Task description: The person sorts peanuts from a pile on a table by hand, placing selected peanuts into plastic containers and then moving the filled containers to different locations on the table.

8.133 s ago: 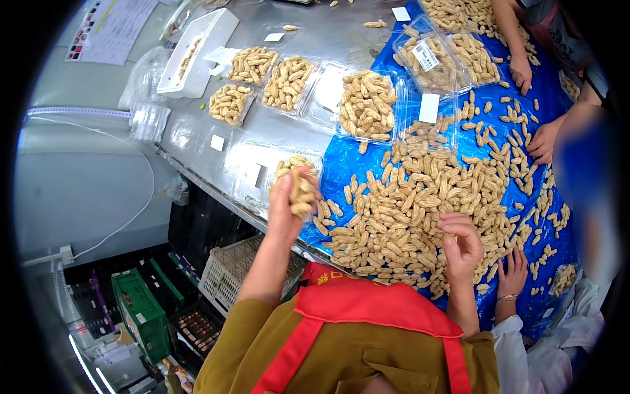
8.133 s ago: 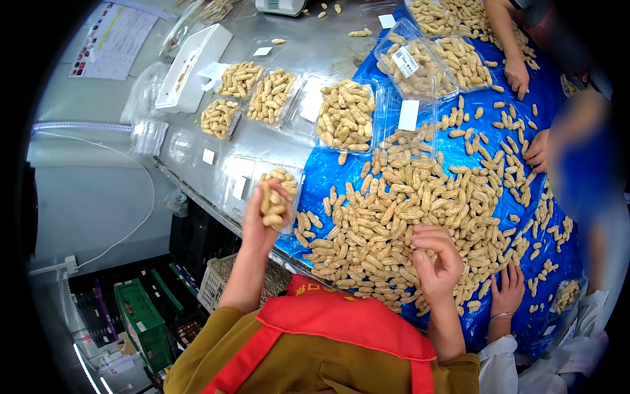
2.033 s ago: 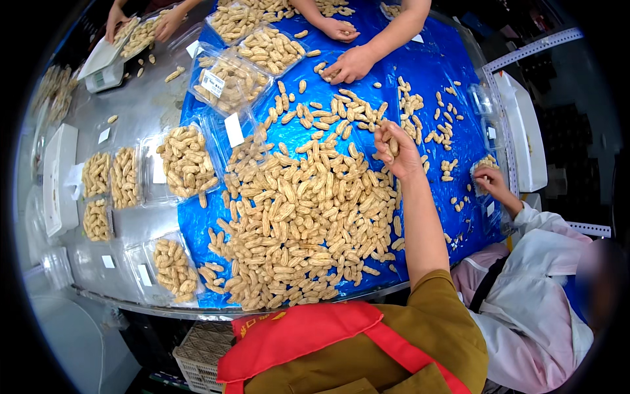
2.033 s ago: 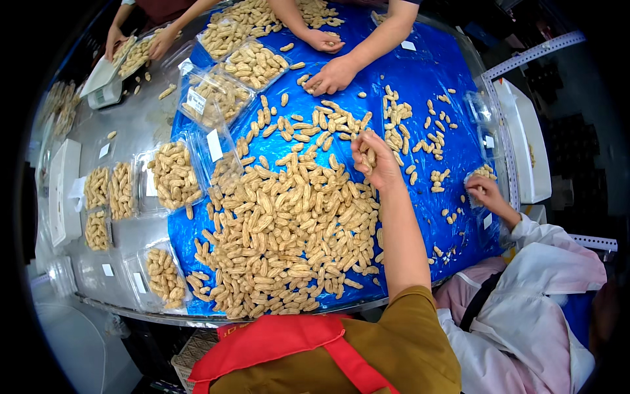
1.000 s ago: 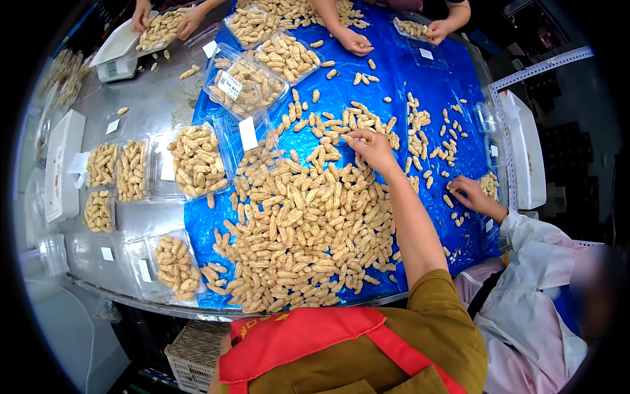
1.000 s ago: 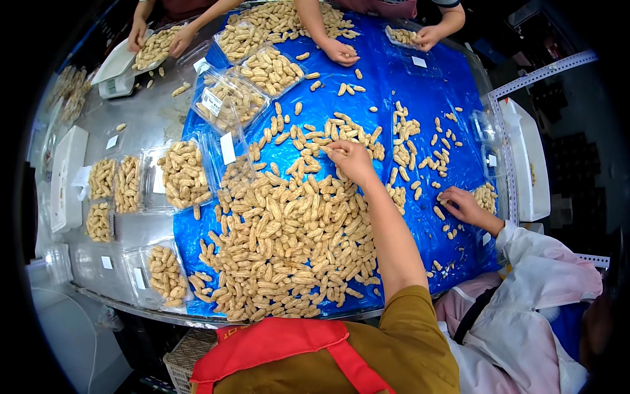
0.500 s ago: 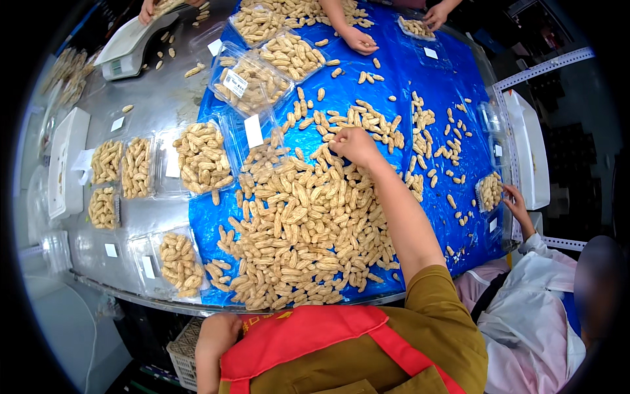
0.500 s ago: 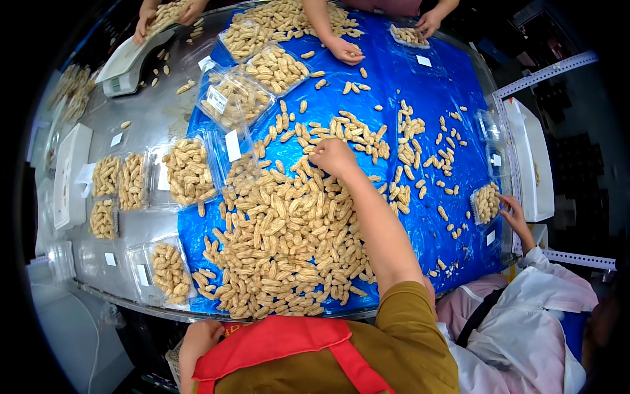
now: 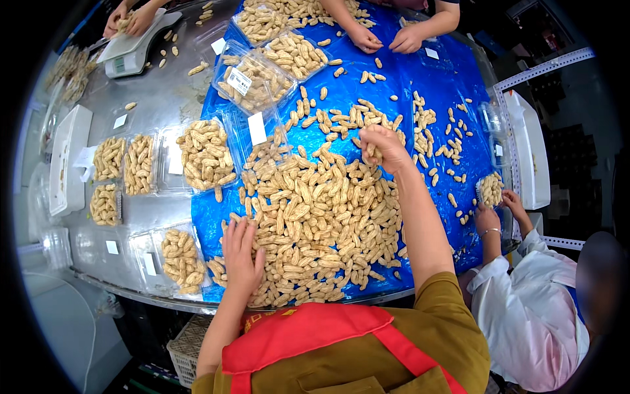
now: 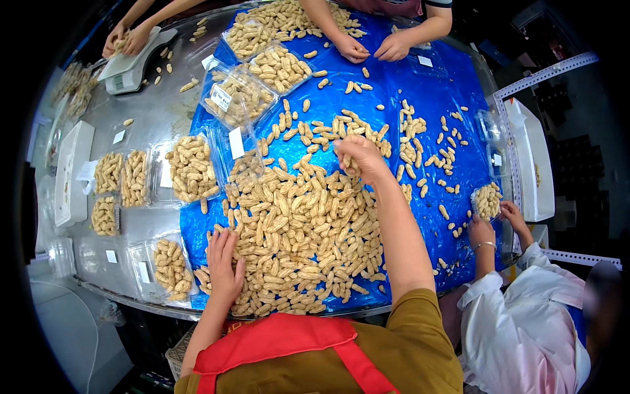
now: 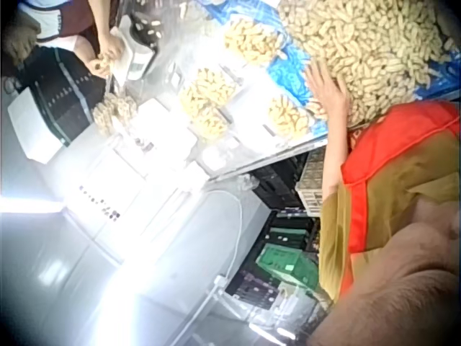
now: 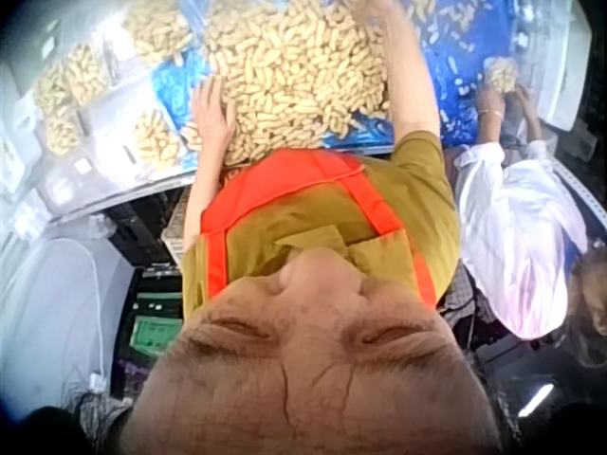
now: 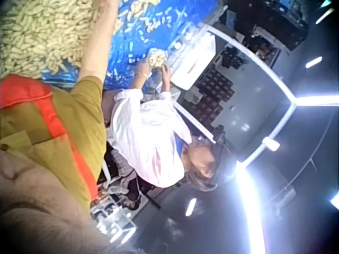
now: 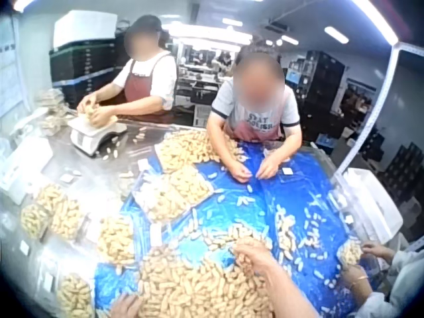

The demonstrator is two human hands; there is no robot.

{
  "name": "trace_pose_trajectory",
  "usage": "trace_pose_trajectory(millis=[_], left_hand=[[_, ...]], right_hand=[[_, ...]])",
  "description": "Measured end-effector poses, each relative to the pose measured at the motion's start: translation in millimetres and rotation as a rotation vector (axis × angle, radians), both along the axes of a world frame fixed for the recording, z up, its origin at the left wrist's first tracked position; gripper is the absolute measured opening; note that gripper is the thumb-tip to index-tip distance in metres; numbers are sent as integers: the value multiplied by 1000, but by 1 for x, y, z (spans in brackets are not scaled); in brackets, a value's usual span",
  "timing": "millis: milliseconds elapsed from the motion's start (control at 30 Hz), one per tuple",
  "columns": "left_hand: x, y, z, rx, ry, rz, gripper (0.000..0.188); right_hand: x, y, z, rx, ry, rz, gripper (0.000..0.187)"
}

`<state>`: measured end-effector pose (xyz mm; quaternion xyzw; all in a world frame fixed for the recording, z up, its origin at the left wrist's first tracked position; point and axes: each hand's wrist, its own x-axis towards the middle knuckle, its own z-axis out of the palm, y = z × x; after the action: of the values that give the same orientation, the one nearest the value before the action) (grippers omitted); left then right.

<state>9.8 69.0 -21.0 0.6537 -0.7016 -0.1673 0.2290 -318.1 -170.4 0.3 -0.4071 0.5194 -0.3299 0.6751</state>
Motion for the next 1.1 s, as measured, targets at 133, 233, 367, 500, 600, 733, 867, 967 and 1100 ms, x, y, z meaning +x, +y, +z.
trace_pose_trajectory(millis=[133,233,367,500,600,733,867,967,1100], left_hand=[[3,-7,-5,45,30,-20,56],[4,-7,-6,52,47,-20,56],[4,-6,-5,51,59,-17,57],[3,-7,-6,51,61,-6,57],[2,-9,-5,35,55,-13,57],[0,-11,-7,27,41,-19,57],[1,-8,-1,63,23,-7,58],[7,1,-13,59,-2,-28,60],[4,-19,-11,70,-174,-129,60]], right_hand=[[23,3,-6,-339,738,209,18],[39,-3,-6,-245,1039,438,27],[26,-5,-14,-44,743,382,21],[14,5,-5,112,338,200,18],[4,12,-2,138,148,145,16],[-4,16,0,126,164,75,17],[-2,14,7,-68,619,-45,29],[14,23,19,-204,515,-12,18],[35,33,47,-395,353,2,16]])
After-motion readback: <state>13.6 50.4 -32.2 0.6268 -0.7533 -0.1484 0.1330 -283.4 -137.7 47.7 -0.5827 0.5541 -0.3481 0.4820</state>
